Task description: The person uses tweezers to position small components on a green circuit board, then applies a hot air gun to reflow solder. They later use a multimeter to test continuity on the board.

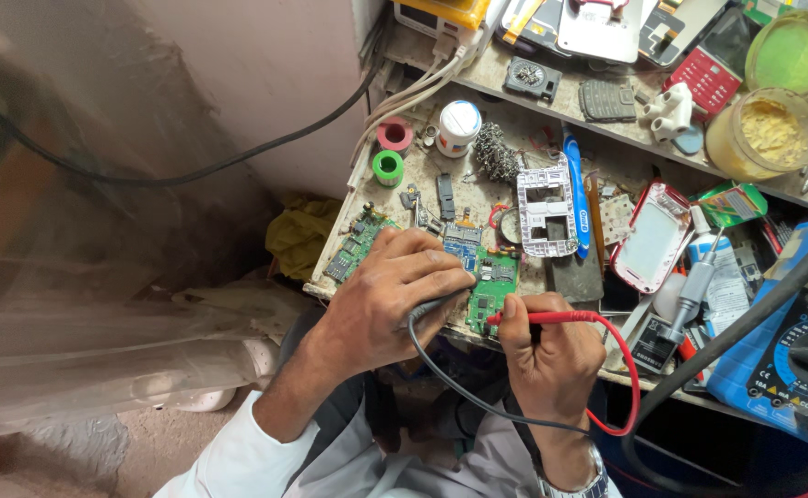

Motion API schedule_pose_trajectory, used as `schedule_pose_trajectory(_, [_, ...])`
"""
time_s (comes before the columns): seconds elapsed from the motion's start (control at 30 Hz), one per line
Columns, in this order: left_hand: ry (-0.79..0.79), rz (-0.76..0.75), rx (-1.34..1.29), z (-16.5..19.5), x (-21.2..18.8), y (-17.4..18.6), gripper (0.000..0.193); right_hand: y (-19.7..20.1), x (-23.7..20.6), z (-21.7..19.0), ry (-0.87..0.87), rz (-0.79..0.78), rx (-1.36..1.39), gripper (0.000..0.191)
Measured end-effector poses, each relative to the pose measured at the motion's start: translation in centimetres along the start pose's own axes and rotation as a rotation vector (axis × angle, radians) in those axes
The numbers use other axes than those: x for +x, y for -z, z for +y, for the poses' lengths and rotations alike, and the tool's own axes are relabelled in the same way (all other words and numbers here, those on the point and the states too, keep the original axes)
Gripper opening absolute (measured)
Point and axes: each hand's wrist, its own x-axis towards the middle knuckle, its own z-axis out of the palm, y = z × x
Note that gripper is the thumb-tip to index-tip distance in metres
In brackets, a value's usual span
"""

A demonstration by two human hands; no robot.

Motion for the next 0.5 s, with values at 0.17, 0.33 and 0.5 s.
schedule_pose_trajectory(0.17, [-0.002,-0.008,0.015,0.13,0.08,-0.05,0.034,-0.12,-0.22,0.22,0.009,0.015,-0.058,0.014])
schedule_pose_trajectory(0.33, [-0.023,-0.014,0.019,0.42,0.48,-0.31,0.041,0.55,-0.41,0.59,0.024,0.005,-0.042,0.014])
schedule_pose_trajectory(0.5, [-0.018,-0.023,0.017,0.43,0.62,-0.42,0.041,0.66,-0.37,0.59,-0.025,-0.005,-0.002,0.016])
